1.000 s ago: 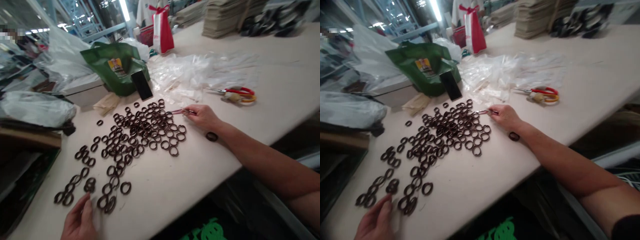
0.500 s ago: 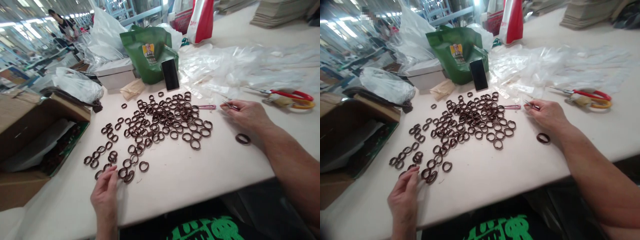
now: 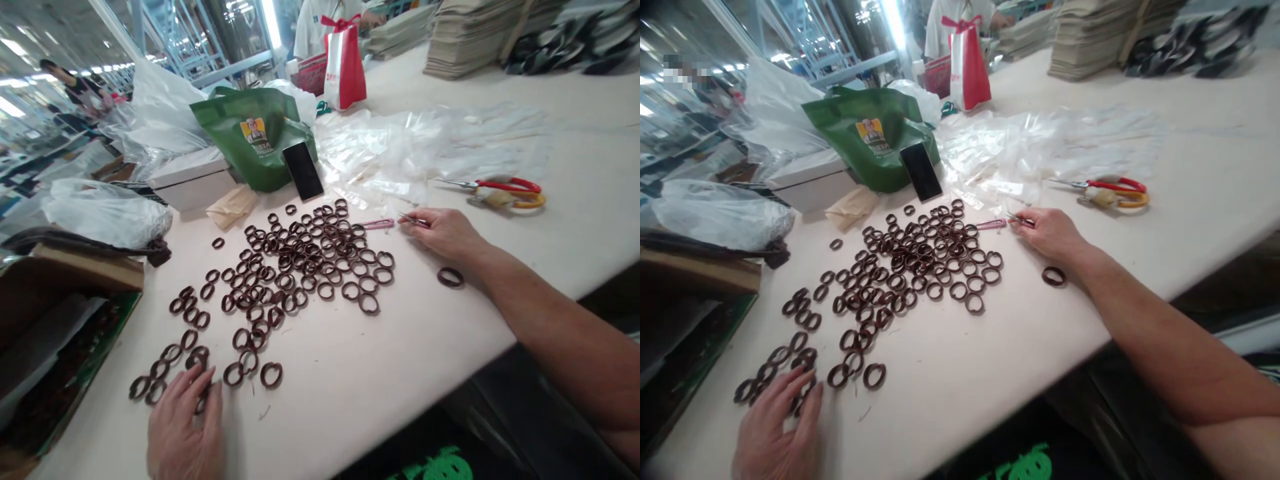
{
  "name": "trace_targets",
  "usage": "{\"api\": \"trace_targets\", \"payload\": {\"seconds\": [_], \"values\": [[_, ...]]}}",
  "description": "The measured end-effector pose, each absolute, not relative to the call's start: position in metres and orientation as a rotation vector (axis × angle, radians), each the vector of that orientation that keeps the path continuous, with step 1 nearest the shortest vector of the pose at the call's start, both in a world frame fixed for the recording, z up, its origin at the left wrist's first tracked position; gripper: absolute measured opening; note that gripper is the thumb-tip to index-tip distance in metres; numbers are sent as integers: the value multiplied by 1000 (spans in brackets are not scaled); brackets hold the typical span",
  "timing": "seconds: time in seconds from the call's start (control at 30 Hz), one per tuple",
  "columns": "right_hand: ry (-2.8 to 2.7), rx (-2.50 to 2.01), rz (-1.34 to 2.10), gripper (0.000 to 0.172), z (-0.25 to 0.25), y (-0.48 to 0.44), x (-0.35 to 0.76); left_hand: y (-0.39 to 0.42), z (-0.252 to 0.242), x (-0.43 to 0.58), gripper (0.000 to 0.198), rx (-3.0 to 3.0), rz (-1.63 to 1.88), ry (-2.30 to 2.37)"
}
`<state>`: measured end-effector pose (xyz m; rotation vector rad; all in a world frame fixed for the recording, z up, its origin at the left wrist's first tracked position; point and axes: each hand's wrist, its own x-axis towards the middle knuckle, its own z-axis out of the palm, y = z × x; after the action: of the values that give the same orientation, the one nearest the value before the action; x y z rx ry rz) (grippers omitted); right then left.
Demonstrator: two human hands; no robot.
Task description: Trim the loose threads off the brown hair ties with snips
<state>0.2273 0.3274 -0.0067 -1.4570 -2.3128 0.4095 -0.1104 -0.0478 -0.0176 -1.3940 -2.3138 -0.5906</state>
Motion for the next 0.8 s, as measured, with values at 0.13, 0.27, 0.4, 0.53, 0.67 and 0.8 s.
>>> {"api": "trace_targets", "payload": {"seconds": [0.13, 0.27, 0.4, 0.53, 0.67, 0.8], "values": [[-2368, -1380, 361, 36, -13, 329, 228, 10, -14, -100, 21, -1821, -622, -2099], [-2382, -1323, 375, 35, -14, 329, 228, 64, -19, -86, 21, -2016, -532, -2008], [-2405, -1299, 353, 32, -11, 328, 229, 76, -20, -90, 14, -2001, -438, -1997], [-2442, -1229, 277, 29, -9, 326, 230, 51, -19, -122, 21, -1948, -352, -1978], [-2448, -1155, 267, 28, -8, 325, 230, 48, -10, -146, 28, -1925, -379, -1970], [-2465, -1124, 259, 28, -7, 324, 230, 103, 1, -118, 22, -1980, -548, -1996]]}}
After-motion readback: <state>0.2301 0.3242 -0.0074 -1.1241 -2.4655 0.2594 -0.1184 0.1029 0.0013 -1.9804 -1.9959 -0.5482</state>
